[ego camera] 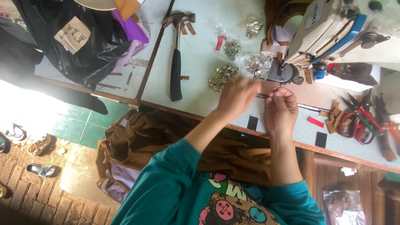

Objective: Organizing and sorting small metal buttons on a workbench in a sewing factory.

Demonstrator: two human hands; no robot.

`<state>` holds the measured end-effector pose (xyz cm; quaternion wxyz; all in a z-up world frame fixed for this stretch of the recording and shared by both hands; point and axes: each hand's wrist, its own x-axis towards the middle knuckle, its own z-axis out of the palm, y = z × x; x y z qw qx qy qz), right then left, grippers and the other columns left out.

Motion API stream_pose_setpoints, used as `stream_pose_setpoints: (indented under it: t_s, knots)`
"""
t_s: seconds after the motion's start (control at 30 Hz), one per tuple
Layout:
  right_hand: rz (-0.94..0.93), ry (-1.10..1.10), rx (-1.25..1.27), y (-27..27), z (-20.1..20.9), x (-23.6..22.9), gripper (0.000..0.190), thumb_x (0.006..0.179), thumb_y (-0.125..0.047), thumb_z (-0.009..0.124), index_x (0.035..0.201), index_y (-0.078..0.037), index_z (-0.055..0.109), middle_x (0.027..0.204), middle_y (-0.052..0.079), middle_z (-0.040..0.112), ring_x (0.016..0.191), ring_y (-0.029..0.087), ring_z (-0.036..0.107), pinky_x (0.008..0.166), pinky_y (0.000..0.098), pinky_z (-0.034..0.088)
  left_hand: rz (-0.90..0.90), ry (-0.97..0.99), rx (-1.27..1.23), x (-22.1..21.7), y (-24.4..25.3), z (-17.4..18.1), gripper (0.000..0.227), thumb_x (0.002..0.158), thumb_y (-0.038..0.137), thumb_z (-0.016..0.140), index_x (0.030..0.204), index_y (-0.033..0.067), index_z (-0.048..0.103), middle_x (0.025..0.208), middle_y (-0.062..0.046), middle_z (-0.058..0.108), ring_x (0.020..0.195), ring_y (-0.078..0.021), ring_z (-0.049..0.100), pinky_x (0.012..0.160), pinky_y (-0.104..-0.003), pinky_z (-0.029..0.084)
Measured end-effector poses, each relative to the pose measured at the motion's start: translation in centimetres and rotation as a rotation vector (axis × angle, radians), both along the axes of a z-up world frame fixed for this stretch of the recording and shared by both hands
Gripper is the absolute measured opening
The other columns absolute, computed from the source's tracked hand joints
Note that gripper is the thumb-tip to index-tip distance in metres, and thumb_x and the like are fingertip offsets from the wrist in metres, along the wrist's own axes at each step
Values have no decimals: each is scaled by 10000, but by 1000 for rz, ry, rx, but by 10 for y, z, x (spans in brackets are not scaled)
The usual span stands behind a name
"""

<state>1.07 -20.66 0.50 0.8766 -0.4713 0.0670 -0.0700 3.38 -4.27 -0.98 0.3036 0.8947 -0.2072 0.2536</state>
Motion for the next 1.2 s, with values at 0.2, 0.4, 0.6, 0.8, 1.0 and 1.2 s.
stream_pose_setpoints:
  t_s: [0.2, 0.4, 0.6, 0.8, 1.0, 1.2]
  knots:
    - [-33, -68, -239, 9, -7, -7, 56, 1043, -3, 627, 1079, -45, 620, 1011, 13, 612, 890, 37, 594, 812, 144, 587, 258, 86, 52, 37, -1, 39, 109, 922, 198, 711, 1002, 190, 784, 1135, -48, 659, 1121, -253, 622, 717, -302, 565]
    - [-31, -420, -904, 5, 17, 0, 97, 1054, 48, 695, 964, 81, 709, 980, 252, 728, 904, 366, 740, 773, 414, 568, 239, -97, -106, 18, 36, 35, 227, 857, 5, 670, 997, 169, 742, 1053, -40, 622, 1060, -275, 602, 877, -419, 513]
    - [-245, -929, -1559, 19, 44, 45, 99, 904, 6, 854, 970, -63, 827, 1246, 145, 616, 1094, 331, 553, 944, 418, 507, 220, -200, 3, -9, 37, 25, 249, 706, 39, 751, 900, 187, 706, 1057, -5, 604, 1048, -274, 557, 955, -490, 427]
    - [-391, -945, -1870, 23, 10, 82, 139, 851, -88, 785, 929, -200, 810, 1060, 40, 674, 903, 209, 673, 702, 289, 527, 213, 124, 130, -21, 6, 40, 154, 945, 234, 677, 1070, 183, 752, 1039, -78, 694, 1203, -323, 599, 1177, -725, 128]
    - [-399, -906, -1822, 7, -14, 102, 150, 932, -43, 748, 995, -149, 835, 1000, 39, 686, 798, 184, 709, 621, 272, 576, 238, 161, 230, -19, 4, 44, 171, 925, 83, 687, 1081, 110, 751, 959, -111, 754, 1142, -332, 686, 1207, -689, 107]
    - [-330, -807, -1839, 11, -1, 98, 191, 935, -48, 754, 1087, -123, 843, 1009, 82, 689, 830, 262, 751, 629, 337, 620, 245, 63, 211, -20, 7, 49, 117, 878, 10, 698, 957, 91, 729, 811, -103, 721, 1001, -306, 726, 1205, -661, 171]
